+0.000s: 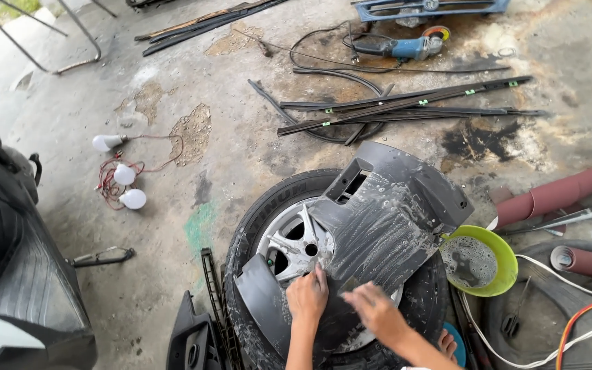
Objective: The person scrubs a black plastic car part resting on a tire using a soapy sponge. They repeatedly dip the sponge into a green bucket of soapy water to continue cleaning the surface.
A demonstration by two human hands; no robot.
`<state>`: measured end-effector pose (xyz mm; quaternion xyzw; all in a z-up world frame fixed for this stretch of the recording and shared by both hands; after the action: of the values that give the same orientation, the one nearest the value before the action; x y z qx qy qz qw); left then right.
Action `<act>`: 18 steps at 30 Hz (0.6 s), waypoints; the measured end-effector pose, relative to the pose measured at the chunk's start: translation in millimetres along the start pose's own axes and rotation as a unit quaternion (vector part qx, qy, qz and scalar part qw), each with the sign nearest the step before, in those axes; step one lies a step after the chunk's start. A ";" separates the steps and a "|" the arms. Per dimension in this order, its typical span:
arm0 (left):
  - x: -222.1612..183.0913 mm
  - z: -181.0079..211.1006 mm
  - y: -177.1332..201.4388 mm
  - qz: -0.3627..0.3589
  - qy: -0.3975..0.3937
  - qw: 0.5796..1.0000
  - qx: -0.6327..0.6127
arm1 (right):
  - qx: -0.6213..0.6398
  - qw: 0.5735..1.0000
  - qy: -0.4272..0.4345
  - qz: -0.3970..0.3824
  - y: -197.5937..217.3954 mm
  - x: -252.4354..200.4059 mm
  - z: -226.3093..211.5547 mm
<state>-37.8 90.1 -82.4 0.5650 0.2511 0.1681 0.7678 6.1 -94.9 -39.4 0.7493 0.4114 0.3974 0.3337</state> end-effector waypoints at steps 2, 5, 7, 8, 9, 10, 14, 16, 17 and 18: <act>1.2 3.4 2.2 -0.013 0.012 1.000 0.002 | 0.063 0.993 -0.094 0.043 17.9 -2.6 52.6; 3.7 9.6 -1.5 -0.012 0.024 1.000 -0.004 | 0.052 0.961 -0.230 0.142 54.7 2.6 113.1; 4.6 12.8 -2.9 -0.001 0.020 1.000 -0.004 | -0.020 0.940 -0.273 0.204 69.1 11.1 106.2; 4.4 13.1 -3.1 -0.004 0.029 1.000 -0.007 | 0.057 0.937 -0.299 0.171 63.9 17.4 89.6; 5.9 14.7 -2.6 -0.006 0.038 0.999 -0.012 | 0.133 0.927 -0.322 0.137 59.8 24.9 73.4; 1.7 14.7 -2.0 -0.008 0.038 0.999 -0.012 | 0.133 0.927 -0.323 0.135 34.8 6.5 67.5; 4.4 14.6 -2.3 -0.003 0.017 1.000 -0.021 | 0.182 0.966 -0.183 0.033 45.4 13.9 56.8; 3.8 11.7 -3.9 -0.011 0.020 1.000 -0.016 | 0.331 0.895 -0.288 0.081 70.4 22.9 92.7; 3.3 12.1 -3.1 -0.009 0.023 0.999 -0.023 | 0.203 0.917 -0.308 0.151 75.7 19.7 116.0; 3.0 12.6 -1.8 -0.006 0.026 0.999 -0.029 | 0.070 0.919 -0.321 0.217 80.5 16.3 136.5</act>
<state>-28.1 81.3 -81.7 0.5360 0.2693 0.1849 0.7785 158.8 -139.5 -30.6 0.9287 0.1366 0.1688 0.3005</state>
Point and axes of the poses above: each hand's wrist, its own x-axis towards the middle knuckle, its own y-axis out of the back of the hand, z = x × y, the point moved 4 cm from there along x, towards the middle knuckle, and after that the axes turned 15 degrees about -z, right-handed, at the moved point
